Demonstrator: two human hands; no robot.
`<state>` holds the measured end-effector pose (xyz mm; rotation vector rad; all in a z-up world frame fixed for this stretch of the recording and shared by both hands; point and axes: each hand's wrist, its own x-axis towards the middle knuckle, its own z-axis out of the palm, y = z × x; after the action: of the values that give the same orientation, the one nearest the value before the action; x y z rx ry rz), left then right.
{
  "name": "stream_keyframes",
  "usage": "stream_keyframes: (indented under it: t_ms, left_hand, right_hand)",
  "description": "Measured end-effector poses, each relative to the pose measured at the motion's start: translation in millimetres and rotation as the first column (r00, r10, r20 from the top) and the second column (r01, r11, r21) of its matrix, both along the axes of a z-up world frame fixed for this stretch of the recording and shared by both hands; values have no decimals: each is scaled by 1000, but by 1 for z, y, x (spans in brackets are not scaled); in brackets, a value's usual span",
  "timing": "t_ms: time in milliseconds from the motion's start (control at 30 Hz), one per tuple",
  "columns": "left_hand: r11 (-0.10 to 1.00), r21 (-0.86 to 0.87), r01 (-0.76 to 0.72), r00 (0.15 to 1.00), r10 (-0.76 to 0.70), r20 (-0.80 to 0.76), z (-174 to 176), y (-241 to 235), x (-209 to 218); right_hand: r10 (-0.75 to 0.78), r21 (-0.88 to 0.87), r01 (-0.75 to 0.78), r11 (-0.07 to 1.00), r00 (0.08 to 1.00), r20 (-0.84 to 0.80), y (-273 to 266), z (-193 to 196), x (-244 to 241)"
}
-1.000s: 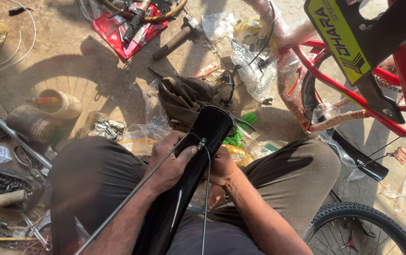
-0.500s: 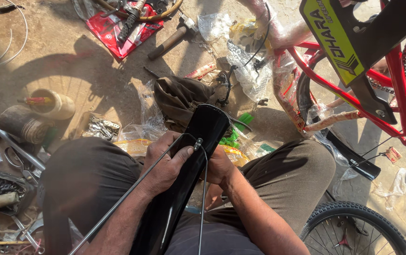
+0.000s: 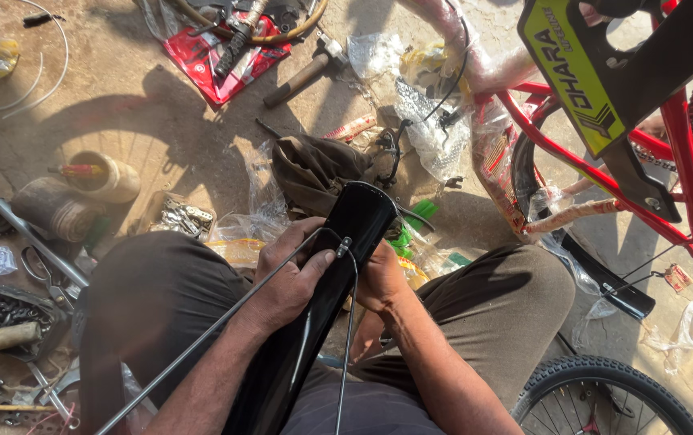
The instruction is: The person sits on the ground and works on a bicycle's rear mudguard and frame. They thread a cable through the mudguard, use a screwdriver to tighten a screw, and then use pliers to adjust a cable near the chainstay.
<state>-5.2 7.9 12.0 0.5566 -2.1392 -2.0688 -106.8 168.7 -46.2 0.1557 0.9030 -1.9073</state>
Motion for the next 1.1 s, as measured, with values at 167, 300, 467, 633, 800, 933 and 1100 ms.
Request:
stream_keyframes:
  t_ms: [167,300,467,633,800,933,1100]
  left_hand:
    - [1000,-14,9,1000,-9,-5,2,3,-3]
    - [995,-95,7,999,-10,-31,0,1,-2]
    - [999,-45,28,991,-22,130,-6,-2,0]
    - [1000,-12,-14,995,12,-102,-2,-1,-1]
    - [999,41,-27,995,31,-99,-4,3,3]
    - [987,-131,-93,977,65,-205,-8,3,0]
    - [976,-179,-121,952,63,-301,-18,2,2]
  right_hand:
    - [-7,-71,10,997,999,43,9,4,-10]
    - [45,-89,-38,995,996,76,5,5,-10]
    - [28,-2,-28,1000,993,112,0,7,-4]
    - [-274,-17,278,960,934,-228,0,25,21]
    - [-30,24,239,971,222,-975,29,71,25]
    - [286,293,-11,956,-174,-942,29,95,17]
    - [263,244,117,963,-205,-943,23,86,22]
